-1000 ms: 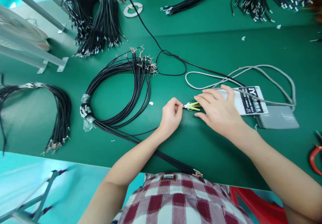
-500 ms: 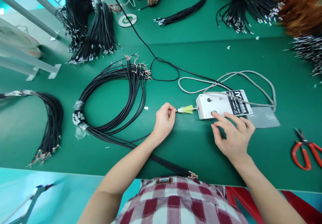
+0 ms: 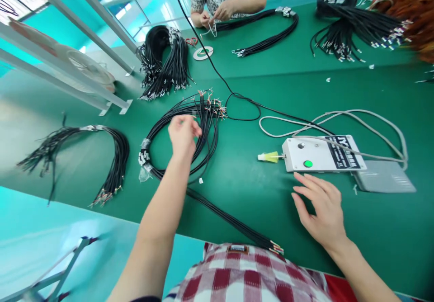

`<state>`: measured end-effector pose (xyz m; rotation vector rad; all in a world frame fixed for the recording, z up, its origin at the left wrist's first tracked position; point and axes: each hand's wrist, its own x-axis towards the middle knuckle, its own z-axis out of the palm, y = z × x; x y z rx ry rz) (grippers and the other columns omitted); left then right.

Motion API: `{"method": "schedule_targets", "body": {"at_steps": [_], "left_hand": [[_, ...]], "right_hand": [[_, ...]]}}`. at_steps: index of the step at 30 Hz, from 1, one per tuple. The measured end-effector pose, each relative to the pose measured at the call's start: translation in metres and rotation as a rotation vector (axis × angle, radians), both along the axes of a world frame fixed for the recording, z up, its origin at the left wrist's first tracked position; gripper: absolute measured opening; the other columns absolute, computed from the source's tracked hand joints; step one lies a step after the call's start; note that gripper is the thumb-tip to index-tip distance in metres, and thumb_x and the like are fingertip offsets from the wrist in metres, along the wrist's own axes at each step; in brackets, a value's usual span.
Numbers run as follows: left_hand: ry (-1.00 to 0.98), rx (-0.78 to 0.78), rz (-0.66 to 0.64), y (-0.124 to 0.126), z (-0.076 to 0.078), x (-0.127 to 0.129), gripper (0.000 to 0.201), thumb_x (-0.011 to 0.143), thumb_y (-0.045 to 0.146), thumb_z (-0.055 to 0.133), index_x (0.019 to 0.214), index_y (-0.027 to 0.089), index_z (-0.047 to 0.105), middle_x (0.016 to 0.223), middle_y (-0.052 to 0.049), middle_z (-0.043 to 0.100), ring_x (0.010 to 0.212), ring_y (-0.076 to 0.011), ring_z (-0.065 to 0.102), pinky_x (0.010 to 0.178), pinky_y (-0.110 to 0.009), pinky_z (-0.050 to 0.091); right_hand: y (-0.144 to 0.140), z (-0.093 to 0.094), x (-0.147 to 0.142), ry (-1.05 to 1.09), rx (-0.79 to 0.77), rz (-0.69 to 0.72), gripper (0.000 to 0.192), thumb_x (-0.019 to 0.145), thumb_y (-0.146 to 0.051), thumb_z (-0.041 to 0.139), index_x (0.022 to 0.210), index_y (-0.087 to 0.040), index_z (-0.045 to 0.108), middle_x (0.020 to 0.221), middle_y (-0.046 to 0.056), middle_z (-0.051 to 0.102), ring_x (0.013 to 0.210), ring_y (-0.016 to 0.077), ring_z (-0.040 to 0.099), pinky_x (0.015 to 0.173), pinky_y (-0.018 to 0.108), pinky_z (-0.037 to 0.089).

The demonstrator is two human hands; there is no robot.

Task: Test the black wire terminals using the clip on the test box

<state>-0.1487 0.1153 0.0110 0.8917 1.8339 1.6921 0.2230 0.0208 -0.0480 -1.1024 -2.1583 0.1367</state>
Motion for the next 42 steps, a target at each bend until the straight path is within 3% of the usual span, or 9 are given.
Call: {"method": "schedule_targets", "body": {"at_steps": [4,7,9,10,12,18,25,35,42], "left_hand": [[0.294,0.108,-0.065,-0.011,0.024,-0.004,0.012,0.1,0.025,0.038,0.102,0.023,0.05,0.086,-0.002,0.061,0.074,-0.0133,0.059,0.068,-0.029,0.045],[0.504,0.027,-0.661,-0.069,0.007,0.055,0.012,0.088,0.031,0.065,0.095,0.023,0.061,0.084,-0.002,0.064,0.076,-0.0152,0.059,0.07,-0.028,0.046],[0.696,-0.073,-1.464,-0.112,-0.012,0.096,0.016,0.085,0.032,0.069,0.096,0.021,0.063,0.092,-0.005,0.066,0.088,-0.0185,0.06,0.077,-0.029,0.047],[0.81,-0.102,-1.656,-0.13,-0.022,0.112,0.014,0.084,0.029,0.07,0.091,0.019,0.063,0.092,-0.007,0.065,0.089,-0.0203,0.059,0.077,-0.031,0.046],[0.895,-0.209,-1.71,-0.151,-0.036,0.129,0.007,0.087,0.023,0.066,0.087,0.018,0.061,0.095,-0.009,0.065,0.095,-0.0225,0.057,0.079,-0.033,0.046],[0.078,-0.38,-1.469,-0.144,-0.044,0.12,0.013,0.08,0.027,0.075,0.082,0.016,0.068,0.081,-0.003,0.066,0.076,-0.014,0.058,0.07,-0.024,0.046],[-0.305,-0.43,-1.043,-0.128,-0.034,0.121,0.035,0.08,0.048,0.072,0.085,0.014,0.063,0.07,0.0,0.057,0.059,-0.0086,0.047,0.055,-0.021,0.038],[-0.122,-0.238,-0.949,-0.104,-0.015,0.129,0.022,0.089,0.038,0.063,0.093,0.016,0.063,0.082,-0.004,0.064,0.074,-0.0132,0.058,0.07,-0.025,0.048],[-0.07,-0.236,-0.916,-0.107,-0.017,0.134,0.014,0.087,0.029,0.065,0.083,0.015,0.063,0.075,-0.002,0.062,0.064,-0.0111,0.057,0.059,-0.024,0.046]], "right_hand": [[-0.001,-0.011,-0.003,0.039,-0.07,0.063,0.021,0.087,-0.016,0.065,0.106,-0.024,0.062,0.121,0.009,0.071,0.114,0.0294,0.064,0.095,0.048,0.048],[0.0,-0.016,-0.004,0.084,-0.114,0.079,0.022,0.088,-0.016,0.064,0.107,-0.025,0.062,0.12,0.009,0.071,0.113,0.0289,0.064,0.095,0.048,0.049],[0.001,-0.017,-0.005,0.104,-0.149,0.105,0.023,0.088,-0.016,0.063,0.108,-0.026,0.062,0.12,0.008,0.071,0.113,0.0289,0.065,0.096,0.049,0.051],[0.001,-0.017,-0.005,0.111,-0.166,0.12,0.023,0.088,-0.016,0.063,0.108,-0.026,0.062,0.12,0.008,0.071,0.113,0.029,0.065,0.096,0.05,0.051],[0.001,-0.017,-0.005,0.122,-0.182,0.138,0.023,0.088,-0.017,0.062,0.108,-0.027,0.063,0.12,0.008,0.071,0.112,0.029,0.065,0.095,0.05,0.052],[0.0,-0.019,-0.005,0.138,-0.202,0.133,0.023,0.089,-0.019,0.062,0.109,-0.028,0.064,0.118,0.007,0.072,0.11,0.0295,0.066,0.093,0.051,0.055],[-0.003,-0.007,-0.012,0.198,-0.428,0.148,0.016,0.094,-0.023,0.057,0.108,-0.027,0.064,0.113,0.006,0.072,0.106,0.025,0.067,0.093,0.045,0.055],[-0.033,0.03,-0.041,0.002,-0.927,0.543,0.02,0.096,-0.023,0.052,0.092,-0.027,0.071,0.079,-0.001,0.074,0.073,0.0165,0.067,0.079,0.033,0.05],[0.008,0.033,-0.041,0.685,-1.126,0.101,0.021,0.092,-0.042,0.061,0.094,-0.022,0.068,0.077,0.002,0.071,0.071,0.0169,0.065,0.068,0.029,0.05]]}}
